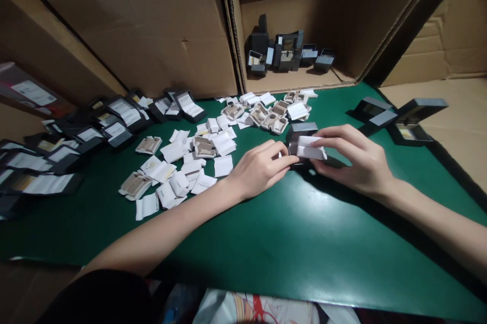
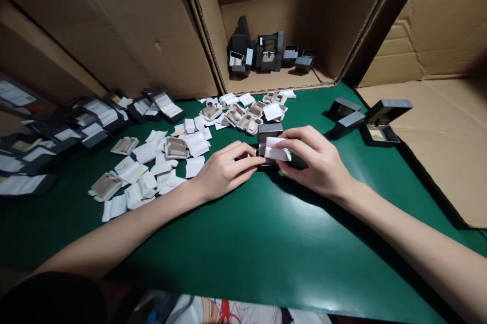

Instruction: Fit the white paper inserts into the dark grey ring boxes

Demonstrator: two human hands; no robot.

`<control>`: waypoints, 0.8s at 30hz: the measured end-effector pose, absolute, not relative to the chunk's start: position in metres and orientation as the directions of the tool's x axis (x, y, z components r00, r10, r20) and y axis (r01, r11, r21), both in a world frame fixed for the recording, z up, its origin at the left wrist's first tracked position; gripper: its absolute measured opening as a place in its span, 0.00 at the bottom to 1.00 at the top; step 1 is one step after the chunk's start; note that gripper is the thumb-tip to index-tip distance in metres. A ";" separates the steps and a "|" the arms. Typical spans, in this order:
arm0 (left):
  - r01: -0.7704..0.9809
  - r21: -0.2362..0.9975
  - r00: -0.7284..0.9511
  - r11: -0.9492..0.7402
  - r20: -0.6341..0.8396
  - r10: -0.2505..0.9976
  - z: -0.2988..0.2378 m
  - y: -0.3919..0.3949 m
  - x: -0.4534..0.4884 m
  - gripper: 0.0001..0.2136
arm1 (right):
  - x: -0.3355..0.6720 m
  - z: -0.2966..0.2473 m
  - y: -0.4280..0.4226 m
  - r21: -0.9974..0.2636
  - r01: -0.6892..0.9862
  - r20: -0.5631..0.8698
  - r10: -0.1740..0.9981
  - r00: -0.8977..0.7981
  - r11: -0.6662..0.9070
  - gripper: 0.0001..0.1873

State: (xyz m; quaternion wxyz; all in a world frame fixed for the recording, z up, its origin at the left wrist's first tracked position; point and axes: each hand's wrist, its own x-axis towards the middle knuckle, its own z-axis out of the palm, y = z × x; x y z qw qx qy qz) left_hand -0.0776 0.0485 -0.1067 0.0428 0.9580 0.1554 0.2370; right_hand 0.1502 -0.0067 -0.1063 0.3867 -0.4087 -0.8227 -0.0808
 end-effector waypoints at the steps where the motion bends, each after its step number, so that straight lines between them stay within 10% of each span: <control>1: 0.276 0.145 0.843 -0.950 0.439 0.312 -0.107 0.048 -0.078 0.11 | 0.151 -0.106 -0.006 -0.188 0.725 0.697 0.610 -0.377 0.663 0.12; 24: 0.312 0.327 0.770 -0.892 0.463 0.439 -0.110 0.047 -0.077 0.04 | 0.150 -0.116 -0.005 -0.228 0.690 0.587 0.663 -0.465 0.687 0.16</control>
